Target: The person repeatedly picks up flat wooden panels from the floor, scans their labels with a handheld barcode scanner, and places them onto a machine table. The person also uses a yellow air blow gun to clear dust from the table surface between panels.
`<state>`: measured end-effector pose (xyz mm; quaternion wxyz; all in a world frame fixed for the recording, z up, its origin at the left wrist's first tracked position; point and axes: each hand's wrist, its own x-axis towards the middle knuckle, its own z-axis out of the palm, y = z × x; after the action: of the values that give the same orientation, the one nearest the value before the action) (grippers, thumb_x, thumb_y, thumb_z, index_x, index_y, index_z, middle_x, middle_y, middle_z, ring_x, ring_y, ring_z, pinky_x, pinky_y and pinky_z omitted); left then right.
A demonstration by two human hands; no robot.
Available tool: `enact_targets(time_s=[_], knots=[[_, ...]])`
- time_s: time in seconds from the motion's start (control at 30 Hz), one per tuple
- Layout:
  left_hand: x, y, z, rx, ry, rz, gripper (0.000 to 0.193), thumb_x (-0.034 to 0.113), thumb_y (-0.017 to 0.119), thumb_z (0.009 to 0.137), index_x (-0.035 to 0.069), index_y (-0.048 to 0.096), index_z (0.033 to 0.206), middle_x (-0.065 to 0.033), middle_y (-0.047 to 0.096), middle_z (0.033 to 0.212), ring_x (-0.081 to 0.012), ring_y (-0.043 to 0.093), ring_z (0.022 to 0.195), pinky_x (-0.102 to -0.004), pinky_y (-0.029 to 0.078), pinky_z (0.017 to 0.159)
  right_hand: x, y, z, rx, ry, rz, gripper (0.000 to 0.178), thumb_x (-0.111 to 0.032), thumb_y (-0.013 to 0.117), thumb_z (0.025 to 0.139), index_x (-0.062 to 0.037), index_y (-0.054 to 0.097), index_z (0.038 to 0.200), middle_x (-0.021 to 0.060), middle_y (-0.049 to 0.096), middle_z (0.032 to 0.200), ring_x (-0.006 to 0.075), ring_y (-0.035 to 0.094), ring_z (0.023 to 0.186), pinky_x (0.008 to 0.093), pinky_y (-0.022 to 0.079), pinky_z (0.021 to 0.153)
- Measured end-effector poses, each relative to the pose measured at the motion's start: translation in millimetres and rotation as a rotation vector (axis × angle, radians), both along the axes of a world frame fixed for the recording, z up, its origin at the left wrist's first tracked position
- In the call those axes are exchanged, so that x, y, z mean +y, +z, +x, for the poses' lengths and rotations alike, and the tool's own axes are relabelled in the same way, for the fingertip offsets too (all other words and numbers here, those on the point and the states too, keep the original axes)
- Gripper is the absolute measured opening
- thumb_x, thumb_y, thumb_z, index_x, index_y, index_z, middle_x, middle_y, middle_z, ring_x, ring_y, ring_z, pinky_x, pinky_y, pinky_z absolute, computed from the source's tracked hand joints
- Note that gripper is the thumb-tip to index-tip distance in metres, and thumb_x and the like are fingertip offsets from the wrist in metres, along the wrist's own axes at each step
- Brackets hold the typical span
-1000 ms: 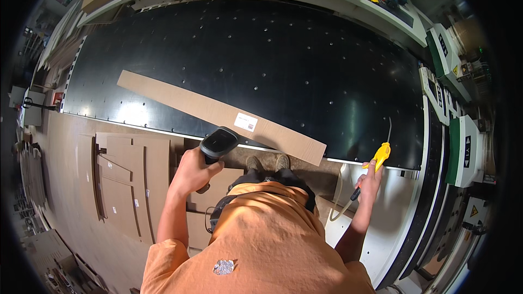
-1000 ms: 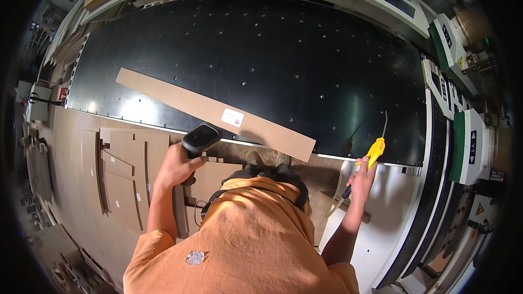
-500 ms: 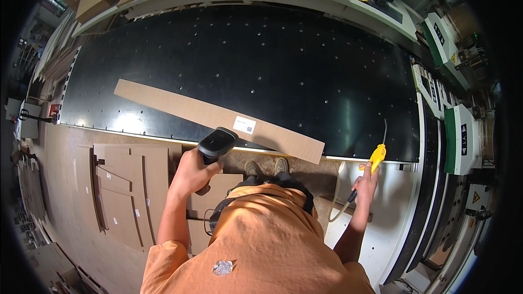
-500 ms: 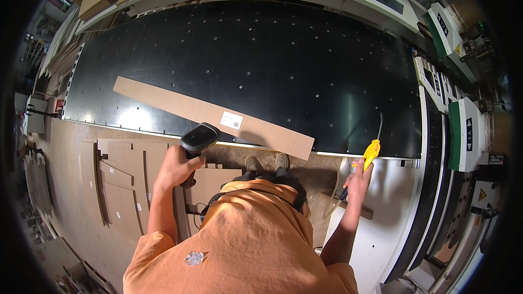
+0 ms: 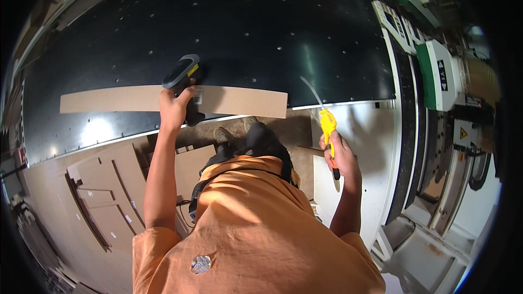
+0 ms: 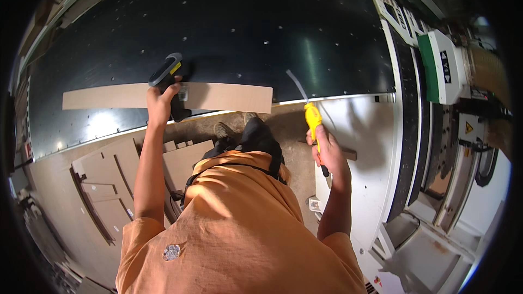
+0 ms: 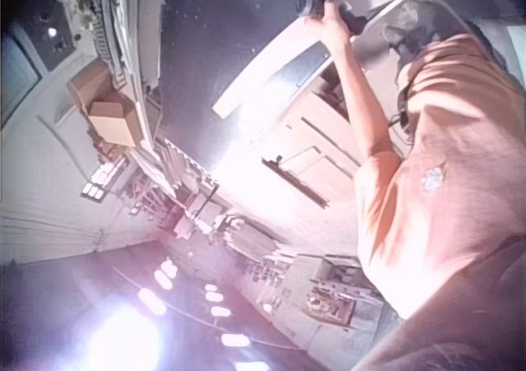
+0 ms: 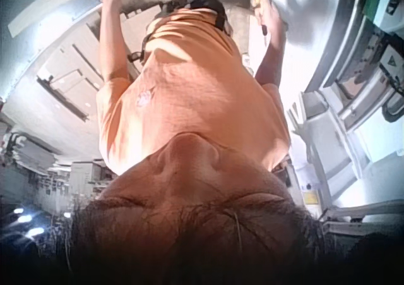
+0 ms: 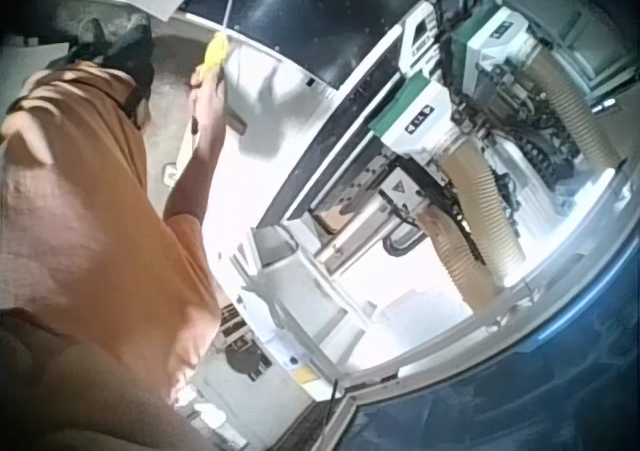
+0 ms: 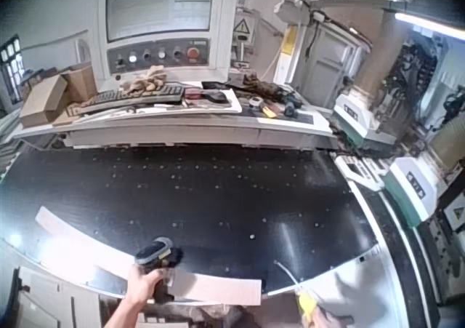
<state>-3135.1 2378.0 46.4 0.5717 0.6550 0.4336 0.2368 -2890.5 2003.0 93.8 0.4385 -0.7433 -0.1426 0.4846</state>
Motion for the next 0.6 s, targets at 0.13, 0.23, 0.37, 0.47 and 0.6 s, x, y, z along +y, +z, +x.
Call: enact_targets(time_s=[0.13, 0.23, 0.37, 0.47, 0.6], knots=[[-4, -4, 12, 0.018, 0.049, -0.039, 0.033, 0.019, 0.066, 0.081, -0.003, 0.07, 0.106, -0.0048, 0.068, 0.095, -0.0127, 0.058, 0.088, -0.0273, 0.046, 0.084, -28, -29, 15, -0.186, -0.776, -0.147, 0.047, -0.055, 0.035, 0.103, -0.0103, 0.047, 0.091, -0.0006, 0.045, 0.072, 0.0075, 0.038, 0.039, 0.0248, 0.035, 0.035], [-2, -3, 32, -0.148, 0.072, 0.034, 0.033, 0.019, 0.067, 0.08, -0.004, 0.07, 0.105, -0.0064, 0.068, 0.092, -0.0131, 0.059, 0.085, -0.0279, 0.047, 0.082, -21, -43, 34, -0.345, -0.838, -0.073, 0.046, -0.051, 0.034, 0.104, -0.0092, 0.047, 0.091, 0.0001, 0.046, 0.07, 0.0091, 0.04, 0.039, 0.0258, 0.036, 0.035], [5, -2, 64, -0.011, 0.084, 0.047, 0.032, 0.019, 0.068, 0.081, -0.005, 0.07, 0.102, -0.0071, 0.069, 0.09, -0.0145, 0.059, 0.083, -0.0299, 0.047, 0.081, 6, -50, 73, -0.514, -0.737, 0.061, 0.047, -0.045, 0.034, 0.105, -0.0043, 0.052, 0.091, 0.0045, 0.053, 0.071, 0.0138, 0.048, 0.044, 0.0305, 0.039, 0.039], [6, -4, 82, -0.053, 0.097, 0.083, 0.032, 0.019, 0.068, 0.081, -0.005, 0.07, 0.1, -0.0073, 0.068, 0.087, -0.0146, 0.059, 0.081, -0.0301, 0.047, 0.081, 8, -55, 114, -0.702, -0.832, 0.049, 0.047, -0.044, 0.035, 0.106, -0.0039, 0.053, 0.09, 0.0043, 0.054, 0.069, 0.0149, 0.048, 0.043, 0.0304, 0.04, 0.041], [4, -3, 93, -0.059, 0.145, 0.059, 0.028, 0.017, 0.067, 0.081, -0.005, 0.07, 0.098, -0.0071, 0.067, 0.085, -0.0137, 0.059, 0.081, -0.0292, 0.047, 0.078, -14, -80, 157, -0.896, -1.086, -0.126, 0.048, -0.04, 0.036, 0.106, 0.0025, 0.057, 0.105, 0.0121, 0.062, 0.069, 0.0242, 0.062, 0.067, 0.041, 0.047, 0.066]])
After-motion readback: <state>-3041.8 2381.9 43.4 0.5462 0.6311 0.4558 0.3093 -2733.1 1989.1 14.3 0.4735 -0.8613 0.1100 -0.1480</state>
